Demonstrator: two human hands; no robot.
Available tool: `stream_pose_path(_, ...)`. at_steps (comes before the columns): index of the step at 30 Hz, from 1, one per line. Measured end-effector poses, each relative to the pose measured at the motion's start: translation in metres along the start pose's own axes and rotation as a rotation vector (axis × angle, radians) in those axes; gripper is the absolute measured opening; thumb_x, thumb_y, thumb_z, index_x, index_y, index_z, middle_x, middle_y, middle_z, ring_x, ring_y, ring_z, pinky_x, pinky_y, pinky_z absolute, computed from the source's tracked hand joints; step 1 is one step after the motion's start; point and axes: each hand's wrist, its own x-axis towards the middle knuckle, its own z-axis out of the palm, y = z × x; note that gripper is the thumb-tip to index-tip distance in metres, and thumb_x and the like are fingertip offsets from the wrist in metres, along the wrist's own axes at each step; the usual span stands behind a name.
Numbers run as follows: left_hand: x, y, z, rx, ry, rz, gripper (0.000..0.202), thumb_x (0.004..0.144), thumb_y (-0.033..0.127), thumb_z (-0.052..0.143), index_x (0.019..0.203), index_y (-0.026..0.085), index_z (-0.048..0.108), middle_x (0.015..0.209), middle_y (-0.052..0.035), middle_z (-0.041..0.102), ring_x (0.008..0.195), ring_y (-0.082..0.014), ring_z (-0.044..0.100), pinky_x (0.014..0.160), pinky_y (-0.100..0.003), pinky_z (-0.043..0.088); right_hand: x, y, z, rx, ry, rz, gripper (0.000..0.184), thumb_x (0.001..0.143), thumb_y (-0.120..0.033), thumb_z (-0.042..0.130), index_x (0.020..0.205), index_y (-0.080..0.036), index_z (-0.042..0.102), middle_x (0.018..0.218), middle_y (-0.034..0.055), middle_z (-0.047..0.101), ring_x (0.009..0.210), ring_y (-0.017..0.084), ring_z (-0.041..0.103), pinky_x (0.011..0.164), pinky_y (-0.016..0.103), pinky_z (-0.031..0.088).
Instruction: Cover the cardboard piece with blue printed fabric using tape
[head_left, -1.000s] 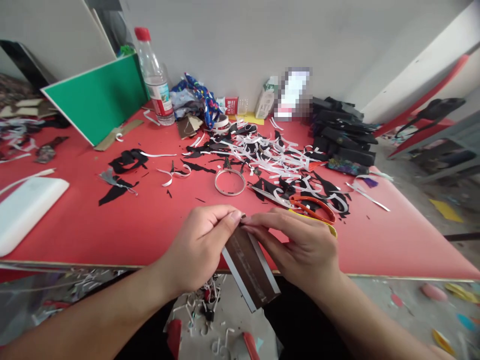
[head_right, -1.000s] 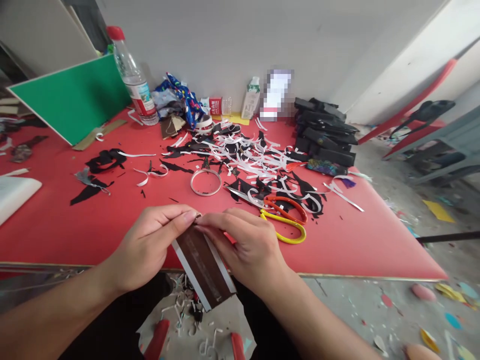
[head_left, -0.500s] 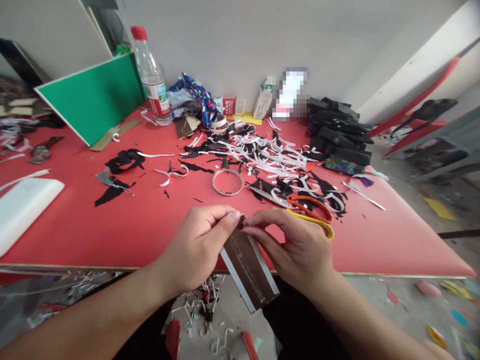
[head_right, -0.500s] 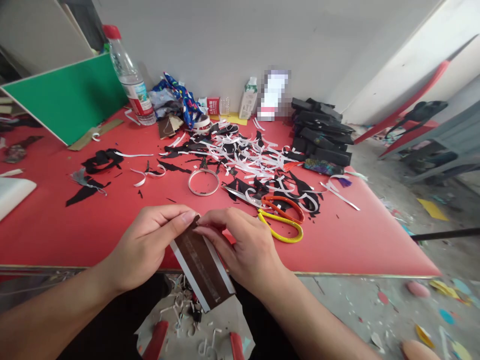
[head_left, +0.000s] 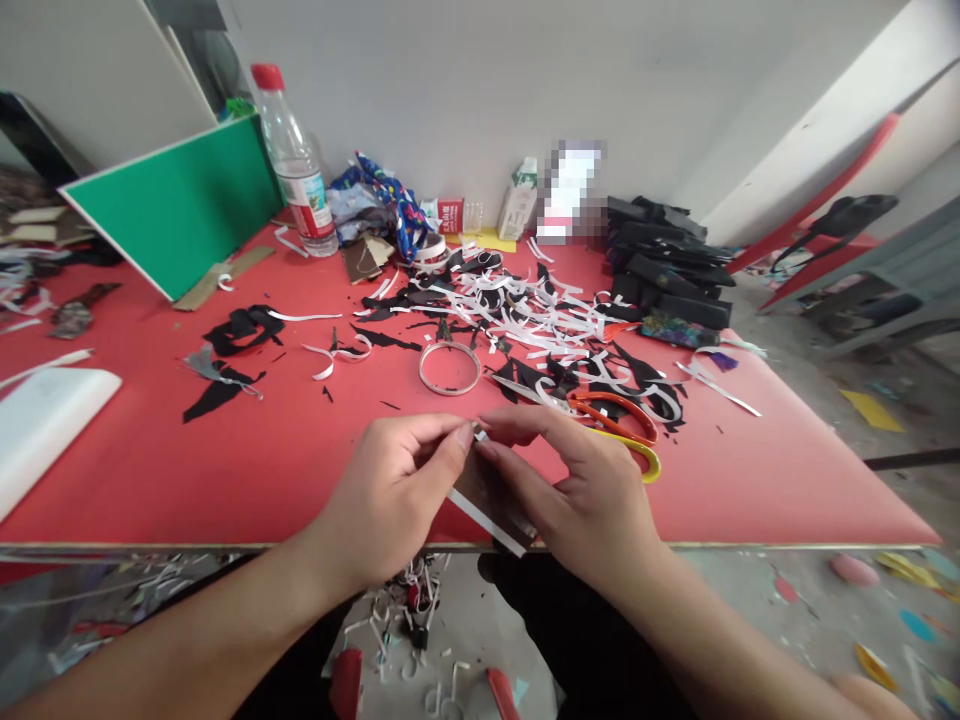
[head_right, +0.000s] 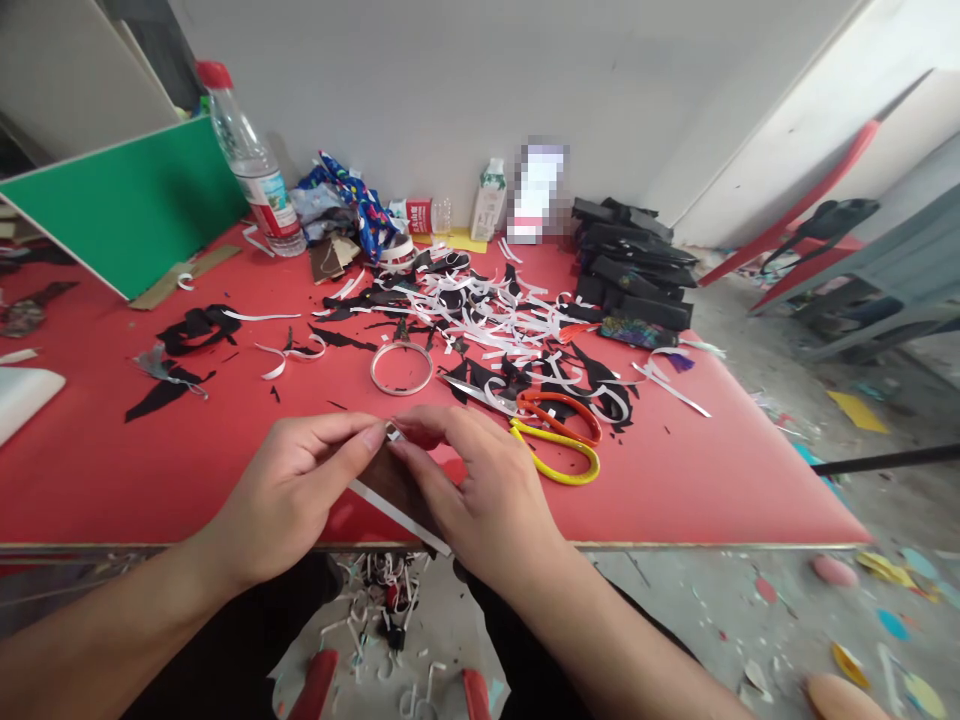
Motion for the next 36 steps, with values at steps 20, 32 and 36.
stream_pose_path(20,0.009,-0.009,-0.002,-0.235,0.272,0.026,0.013,0.09,0.035,0.08,0.093,0.022,0.084,0.087,-0.0048,0.083,0.08,-0.0219,0.077,0.083,-0.037,0.065,0.016,0.009,-0.026,0.112,0.015,0.255,0.021,0.092,-0.041,0.072,0.096,-0.024,0.084,0.089,0.0053,0.083,0.078,0.022,0.075,0.067,0.032,0.058)
stream_pose_path(32,-0.002,-0.007,0.005,0.236,0.367,0.156,0.015,0.094,0.03,0.074,0.083,0.022,0.076,0.072,-0.0002,0.078,0.064,-0.0155,0.072,0.06,-0.024,0.056,0.025,0.028,-0.013,0.362,0.368,0.424,0.044,0.074,-0.041,0.089,0.111,-0.024,0.074,0.108,0.0059,0.075,0.088,0.019,0.07,0.073,0.034,0.062)
stream_pose_path(36,-0.008,-0.016,0.013,0.545,0.407,0.466,0.012,0.091,0.016,0.076,0.097,0.026,0.08,0.092,-0.0009,0.085,0.077,-0.0168,0.078,0.076,-0.027,0.061,0.024,0.024,-0.002,0.672,0.284,0.514,0.059,0.078,-0.054,0.085,0.128,-0.03,0.067,0.123,0.0068,0.07,0.1,0.022,0.072,0.075,0.038,0.066)
